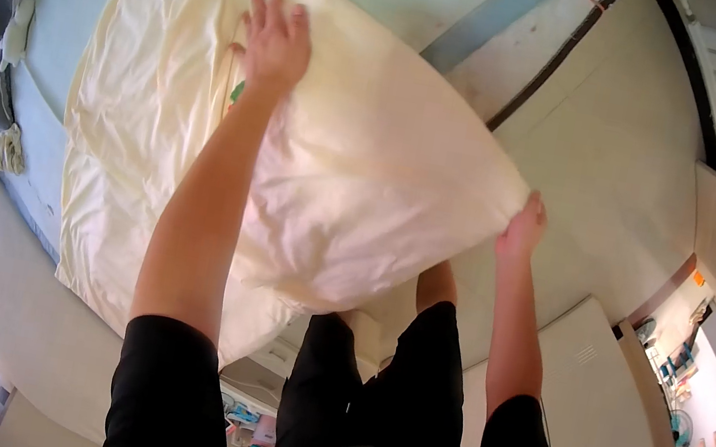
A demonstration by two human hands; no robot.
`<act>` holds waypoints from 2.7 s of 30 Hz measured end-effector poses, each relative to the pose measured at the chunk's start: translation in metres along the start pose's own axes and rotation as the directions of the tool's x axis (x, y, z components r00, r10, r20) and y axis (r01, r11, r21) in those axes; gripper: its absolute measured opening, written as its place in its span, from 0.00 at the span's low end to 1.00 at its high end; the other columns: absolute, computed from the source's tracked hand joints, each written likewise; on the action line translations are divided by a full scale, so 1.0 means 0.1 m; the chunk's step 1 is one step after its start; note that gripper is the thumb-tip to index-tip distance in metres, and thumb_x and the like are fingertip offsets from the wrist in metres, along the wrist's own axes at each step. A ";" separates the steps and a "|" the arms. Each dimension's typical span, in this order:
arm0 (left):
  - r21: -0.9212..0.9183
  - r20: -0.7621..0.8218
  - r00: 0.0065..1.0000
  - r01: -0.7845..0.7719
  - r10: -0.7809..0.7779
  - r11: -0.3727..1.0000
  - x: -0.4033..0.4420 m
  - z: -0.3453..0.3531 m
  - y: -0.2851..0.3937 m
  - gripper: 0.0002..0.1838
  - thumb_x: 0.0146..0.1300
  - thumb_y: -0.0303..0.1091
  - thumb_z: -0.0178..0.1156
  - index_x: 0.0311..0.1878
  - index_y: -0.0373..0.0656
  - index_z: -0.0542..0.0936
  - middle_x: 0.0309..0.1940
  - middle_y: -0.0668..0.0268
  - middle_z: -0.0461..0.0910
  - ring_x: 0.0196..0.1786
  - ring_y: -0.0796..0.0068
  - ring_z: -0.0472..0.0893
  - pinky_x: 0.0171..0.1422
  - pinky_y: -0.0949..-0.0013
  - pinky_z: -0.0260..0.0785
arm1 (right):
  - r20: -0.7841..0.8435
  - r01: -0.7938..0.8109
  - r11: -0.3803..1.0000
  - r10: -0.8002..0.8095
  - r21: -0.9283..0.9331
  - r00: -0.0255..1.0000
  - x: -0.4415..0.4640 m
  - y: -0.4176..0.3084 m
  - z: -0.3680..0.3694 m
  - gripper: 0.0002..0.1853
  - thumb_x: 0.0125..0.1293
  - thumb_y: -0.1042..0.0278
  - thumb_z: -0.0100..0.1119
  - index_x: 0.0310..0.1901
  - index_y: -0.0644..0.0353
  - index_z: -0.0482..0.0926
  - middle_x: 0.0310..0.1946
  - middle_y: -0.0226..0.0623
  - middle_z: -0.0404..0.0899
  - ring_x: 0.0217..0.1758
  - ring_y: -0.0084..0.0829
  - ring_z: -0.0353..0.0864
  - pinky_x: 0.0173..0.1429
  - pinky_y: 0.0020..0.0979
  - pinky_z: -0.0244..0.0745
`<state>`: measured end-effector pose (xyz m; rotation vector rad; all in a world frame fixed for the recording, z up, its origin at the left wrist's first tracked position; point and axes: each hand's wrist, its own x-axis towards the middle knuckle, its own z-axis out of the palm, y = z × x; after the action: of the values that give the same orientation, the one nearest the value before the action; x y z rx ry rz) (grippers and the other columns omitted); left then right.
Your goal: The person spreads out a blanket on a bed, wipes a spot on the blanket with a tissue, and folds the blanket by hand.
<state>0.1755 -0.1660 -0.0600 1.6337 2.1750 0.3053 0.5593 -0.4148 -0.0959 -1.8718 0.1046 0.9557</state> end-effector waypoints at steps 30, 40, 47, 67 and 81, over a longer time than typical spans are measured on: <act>0.257 -0.088 0.969 0.246 -0.231 0.935 -1.67 0.79 0.40 0.43 0.75 0.62 0.45 0.84 0.45 0.56 0.86 0.47 0.42 0.85 0.31 0.36 0.79 0.19 0.28 | 0.965 0.999 0.032 -0.256 -0.044 0.051 -0.72 -0.39 2.15 0.39 0.71 0.56 0.66 0.77 0.63 0.62 0.74 0.55 0.66 0.75 0.56 0.68 0.76 0.52 0.64; 0.125 0.225 0.924 0.288 -0.310 0.950 -1.54 0.64 0.35 0.40 0.75 0.64 0.41 0.85 0.55 0.57 0.87 0.47 0.38 0.85 0.29 0.31 0.77 0.17 0.18 | 0.961 0.992 -0.117 -0.266 0.044 -0.074 -1.00 -0.22 3.83 0.38 0.76 0.51 0.57 0.77 0.68 0.58 0.78 0.56 0.60 0.81 0.55 0.60 0.82 0.55 0.56; 0.024 0.362 0.863 0.368 -0.352 0.929 -1.48 0.66 0.30 0.38 0.76 0.64 0.39 0.85 0.60 0.58 0.87 0.53 0.38 0.86 0.34 0.30 0.78 0.19 0.16 | 0.932 0.985 -0.026 -0.320 0.173 -0.172 -1.19 -0.19 4.91 0.35 0.76 0.54 0.59 0.73 0.69 0.59 0.70 0.58 0.69 0.69 0.58 0.72 0.71 0.54 0.66; 0.146 0.162 0.848 0.485 -0.505 0.862 -1.53 1.05 0.42 0.34 0.74 0.66 0.50 0.81 0.80 0.59 0.88 0.67 0.41 0.87 0.46 0.40 0.82 0.20 0.27 | 0.856 0.931 0.236 0.378 0.277 -0.351 -1.71 -1.33 7.54 0.26 0.78 0.47 0.57 0.67 0.57 0.77 0.48 0.39 0.85 0.47 0.34 0.82 0.54 0.32 0.76; -0.838 0.293 -0.633 0.191 -0.717 -0.511 -2.64 1.49 2.45 0.43 0.78 0.64 0.49 0.83 0.44 0.55 0.80 0.48 0.60 0.84 0.52 0.56 0.83 0.47 0.50 | 0.891 0.911 0.110 0.193 0.397 -0.412 -1.56 -1.15 7.74 0.21 0.81 0.49 0.51 0.54 0.61 0.80 0.45 0.44 0.87 0.46 0.41 0.85 0.53 0.38 0.77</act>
<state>0.5162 -0.3562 -0.0455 -1.7809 2.2904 1.1136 0.0667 0.2115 -0.0623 -0.7060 -2.6251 1.2151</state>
